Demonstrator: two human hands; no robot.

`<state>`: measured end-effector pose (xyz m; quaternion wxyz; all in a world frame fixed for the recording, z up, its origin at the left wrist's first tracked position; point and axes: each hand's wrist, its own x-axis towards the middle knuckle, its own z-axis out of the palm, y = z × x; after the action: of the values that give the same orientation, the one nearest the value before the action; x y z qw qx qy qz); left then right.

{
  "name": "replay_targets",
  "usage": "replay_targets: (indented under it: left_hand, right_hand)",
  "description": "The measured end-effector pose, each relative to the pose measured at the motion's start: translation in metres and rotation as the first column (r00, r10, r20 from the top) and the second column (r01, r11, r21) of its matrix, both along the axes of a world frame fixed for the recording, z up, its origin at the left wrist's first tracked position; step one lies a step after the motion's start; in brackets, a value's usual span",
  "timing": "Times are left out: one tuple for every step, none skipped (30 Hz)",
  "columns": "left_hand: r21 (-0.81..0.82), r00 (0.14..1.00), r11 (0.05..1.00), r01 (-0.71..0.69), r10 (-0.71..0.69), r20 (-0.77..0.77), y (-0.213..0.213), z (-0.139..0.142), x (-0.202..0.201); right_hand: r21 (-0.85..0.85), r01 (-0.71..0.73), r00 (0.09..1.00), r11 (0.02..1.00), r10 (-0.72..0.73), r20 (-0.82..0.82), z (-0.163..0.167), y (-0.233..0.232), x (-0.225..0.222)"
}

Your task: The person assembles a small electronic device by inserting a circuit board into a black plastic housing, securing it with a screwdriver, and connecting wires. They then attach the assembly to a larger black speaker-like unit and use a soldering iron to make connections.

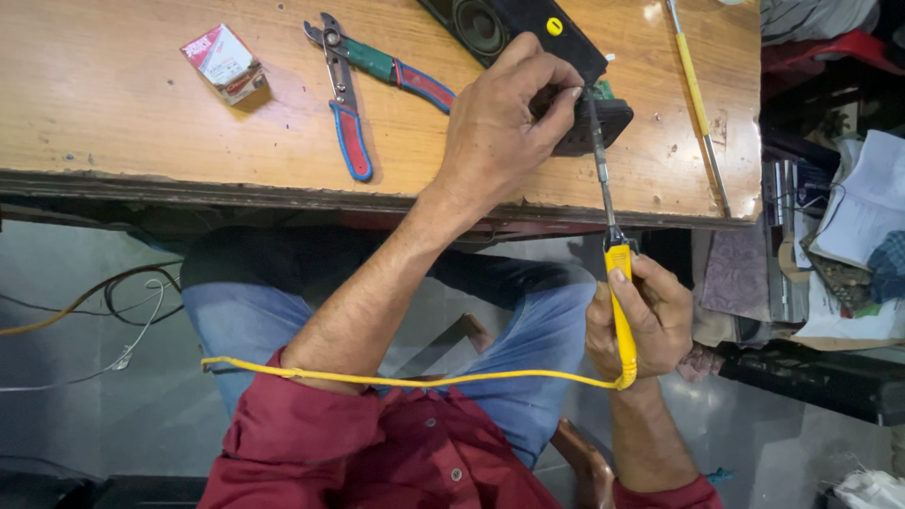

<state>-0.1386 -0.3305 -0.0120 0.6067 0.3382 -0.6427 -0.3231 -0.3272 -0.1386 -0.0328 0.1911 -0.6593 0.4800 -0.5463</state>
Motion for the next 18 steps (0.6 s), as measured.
replay_targets:
  left_hand:
    - [0.003,1.0,1.0,0.003,-0.003,-0.002,0.0,0.0,0.0]
    - [0.005,1.0,1.0,0.006,-0.006,-0.003,0.0,-0.001,0.0]
    - [0.008,1.0,1.0,0.009,-0.009,-0.005,0.0,-0.001,0.0]
    - [0.004,1.0,1.0,0.008,-0.008,-0.001,0.0,-0.001,0.0]
    - [-0.001,1.0,1.0,0.007,-0.007,0.001,-0.001,-0.002,0.0]
    - [-0.006,1.0,1.0,0.006,-0.006,0.004,-0.001,-0.002,0.0]
    - [-0.015,1.0,1.0,0.007,-0.007,0.005,-0.002,-0.003,-0.001]
    - [-0.023,1.0,1.0,0.008,-0.008,0.006,-0.002,-0.003,-0.001]
    - [-0.031,1.0,0.999,0.009,-0.009,0.007,-0.002,-0.004,-0.001]
    - [-0.03,1.0,1.0,0.009,-0.008,0.01,-0.003,-0.004,-0.001]
    - [-0.029,1.0,1.0,0.008,-0.008,0.013,-0.003,-0.004,-0.002]
    - [-0.028,1.0,1.0,0.008,-0.008,0.016,-0.003,-0.005,-0.002]
    - [-0.029,1.0,1.0,0.004,-0.004,0.018,-0.003,-0.005,-0.002]
    - [-0.029,1.0,1.0,0.001,0.0,0.019,-0.003,-0.005,-0.002]
    - [-0.03,1.0,1.0,-0.003,0.004,0.02,-0.003,-0.006,-0.002]
    - [-0.021,1.0,1.0,0.004,-0.003,0.018,-0.003,-0.006,-0.002]
    - [-0.012,1.0,1.0,0.01,-0.01,0.016,-0.003,-0.006,-0.003]
    - [-0.002,1.0,1.0,0.017,-0.017,0.014,-0.002,-0.006,-0.003]
  right_hand:
    - [0.033,-0.021,0.999,0.999,0.019,0.043,0.001,0.001,-0.001]
    - [0.072,-0.05,0.982,0.996,0.036,0.183,0.001,0.0,-0.001]
    - [0.107,-0.084,0.946,0.991,0.046,0.32,0.002,-0.001,-0.001]
    - [0.137,-0.122,0.891,0.983,0.048,0.451,0.003,-0.001,0.0]
    - [-0.018,-0.012,0.989,1.0,0.015,0.144,0.003,-0.004,0.001]
    - [-0.198,0.042,0.983,0.979,-0.076,-0.167,0.002,-0.008,0.003]
    - [-0.376,0.033,0.872,0.926,-0.211,-0.442,0.002,-0.011,0.004]
    - [-0.363,0.043,0.873,0.931,-0.212,-0.44,0.003,-0.012,0.005]
    - [-0.349,0.054,0.874,0.935,-0.213,-0.437,0.003,-0.013,0.005]
    - [-0.336,0.064,0.875,0.94,-0.215,-0.435,0.003,-0.014,0.005]
    - [-0.333,0.068,0.882,0.94,-0.213,-0.421,0.003,-0.014,0.006]
    - [-0.33,0.072,0.889,0.941,-0.21,-0.406,0.003,-0.014,0.006]
    - [-0.327,0.076,0.896,0.942,-0.208,-0.392,0.003,-0.014,0.006]
    - [-0.337,0.07,0.886,0.939,-0.214,-0.412,0.003,-0.014,0.006]
    - [-0.347,0.065,0.875,0.936,-0.22,-0.431,0.003,-0.013,0.005]
    - [-0.356,0.059,0.864,0.933,-0.226,-0.449,0.003,-0.013,0.005]
    - [-0.352,0.055,0.863,0.935,-0.222,-0.453,0.003,-0.013,0.005]
    - [-0.347,0.052,0.862,0.936,-0.217,-0.458,0.003,-0.014,0.004]
